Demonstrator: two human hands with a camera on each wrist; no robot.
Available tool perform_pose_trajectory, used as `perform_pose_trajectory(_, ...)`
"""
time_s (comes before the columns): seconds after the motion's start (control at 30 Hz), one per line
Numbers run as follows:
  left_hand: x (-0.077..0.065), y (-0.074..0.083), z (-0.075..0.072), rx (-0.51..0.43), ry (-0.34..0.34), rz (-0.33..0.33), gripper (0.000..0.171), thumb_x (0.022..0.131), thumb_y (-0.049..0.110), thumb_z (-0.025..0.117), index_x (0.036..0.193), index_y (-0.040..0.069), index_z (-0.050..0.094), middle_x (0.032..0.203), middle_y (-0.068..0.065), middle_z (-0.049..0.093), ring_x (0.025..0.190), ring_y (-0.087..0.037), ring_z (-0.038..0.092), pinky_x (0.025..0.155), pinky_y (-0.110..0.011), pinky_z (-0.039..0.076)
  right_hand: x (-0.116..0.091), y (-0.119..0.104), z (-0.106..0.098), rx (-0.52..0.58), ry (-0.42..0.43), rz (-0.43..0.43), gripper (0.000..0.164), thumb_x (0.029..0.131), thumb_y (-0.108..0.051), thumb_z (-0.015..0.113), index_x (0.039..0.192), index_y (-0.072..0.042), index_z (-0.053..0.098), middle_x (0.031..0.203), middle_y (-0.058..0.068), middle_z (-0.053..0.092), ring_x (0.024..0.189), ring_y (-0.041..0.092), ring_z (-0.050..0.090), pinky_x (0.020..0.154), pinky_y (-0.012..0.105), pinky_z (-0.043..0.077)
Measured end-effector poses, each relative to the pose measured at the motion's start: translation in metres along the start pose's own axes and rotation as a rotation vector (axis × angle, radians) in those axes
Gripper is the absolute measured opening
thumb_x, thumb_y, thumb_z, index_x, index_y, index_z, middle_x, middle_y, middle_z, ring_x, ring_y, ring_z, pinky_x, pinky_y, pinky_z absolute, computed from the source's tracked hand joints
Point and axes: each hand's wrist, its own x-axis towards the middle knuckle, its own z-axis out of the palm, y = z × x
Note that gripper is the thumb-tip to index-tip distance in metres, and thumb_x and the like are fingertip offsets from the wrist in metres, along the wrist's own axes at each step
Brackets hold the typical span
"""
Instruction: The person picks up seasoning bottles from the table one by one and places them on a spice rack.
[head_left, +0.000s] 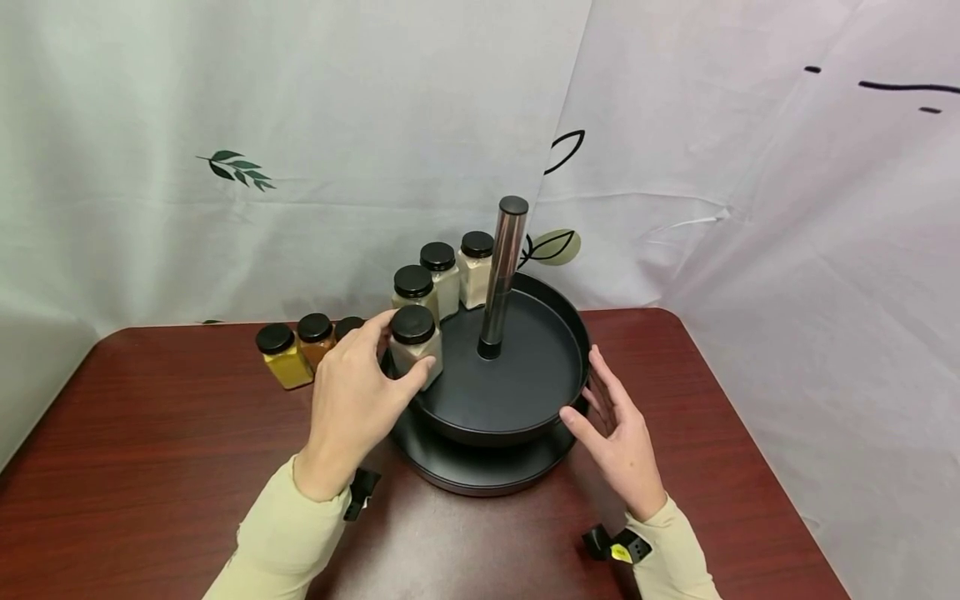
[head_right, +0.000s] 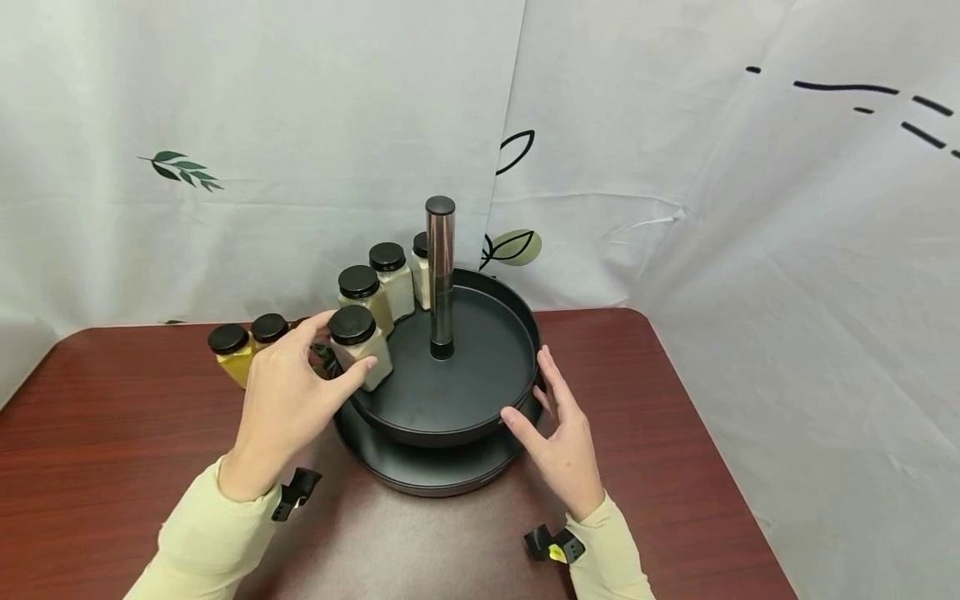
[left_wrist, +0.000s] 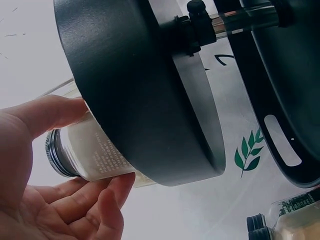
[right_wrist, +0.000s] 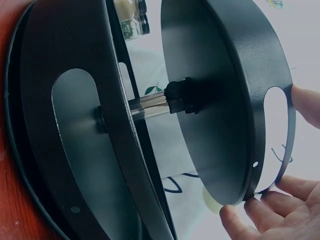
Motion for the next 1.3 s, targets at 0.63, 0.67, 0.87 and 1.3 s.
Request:
perform_pose_trajectory(0.63, -0.010, -0.019, -0.013, -0.083, 0.060, 0.009, 0.070, 0.075, 0.032, 0.091, 0.132, 0.002, 0.062, 0.112, -0.007, 0.071, 0.098, -0.023, 0.064, 0.076, -0.035, 0.047, -0.002, 0.001, -0.001, -0.034, 0.005, -0.008, 0.073, 0.095, 0.000, 0.067, 0.158, -0.014, 0.033, 0.164, 0.001, 0.027, 0.146, 0.019, 0.036, 0.110, 0.025, 0.036)
perform_pose_trajectory(0.67, -0.011, -0.021, -0.014, -0.083, 0.063, 0.000, 0.069, 0.076, 0.031, 0.090, 0.132, 0.003, 0.062, 0.113, -0.006, 0.071, 0.098, -0.023, 0.064, 0.076, -0.034, 0.047, -0.002, 0.001, -0.001, -0.035, 0.009, -0.020, 0.071, 0.095, 0.001, 0.065, 0.158, -0.013, 0.033, 0.164, 0.002, 0.028, 0.146, 0.020, 0.036, 0.110, 0.026, 0.036)
perform_pose_trajectory(0.87, -0.013, -0.032, -0.022, -0.104, 0.096, -0.039, 0.058, 0.082, 0.028, 0.086, 0.131, 0.005, 0.063, 0.115, -0.003, 0.071, 0.099, -0.019, 0.065, 0.076, -0.026, 0.046, 0.000, 0.003, 0.000, -0.041, 0.048, -0.087, 0.058, 0.099, 0.004, 0.056, 0.154, -0.005, 0.038, 0.161, 0.009, 0.033, 0.144, 0.021, 0.038, 0.109, 0.022, 0.037)
perform_pose_trajectory(1.3, -0.017, -0.056, -0.032, -0.070, 0.180, -0.100, 0.049, 0.086, 0.020, 0.081, 0.128, 0.000, 0.065, 0.111, -0.008, 0.073, 0.093, -0.024, 0.068, 0.075, -0.006, 0.041, 0.001, -0.002, 0.000, 0.012, 0.076, -0.022, 0.058, 0.095, 0.004, 0.065, 0.149, -0.005, 0.047, 0.159, 0.008, 0.038, 0.141, 0.016, 0.043, 0.108, 0.028, 0.040)
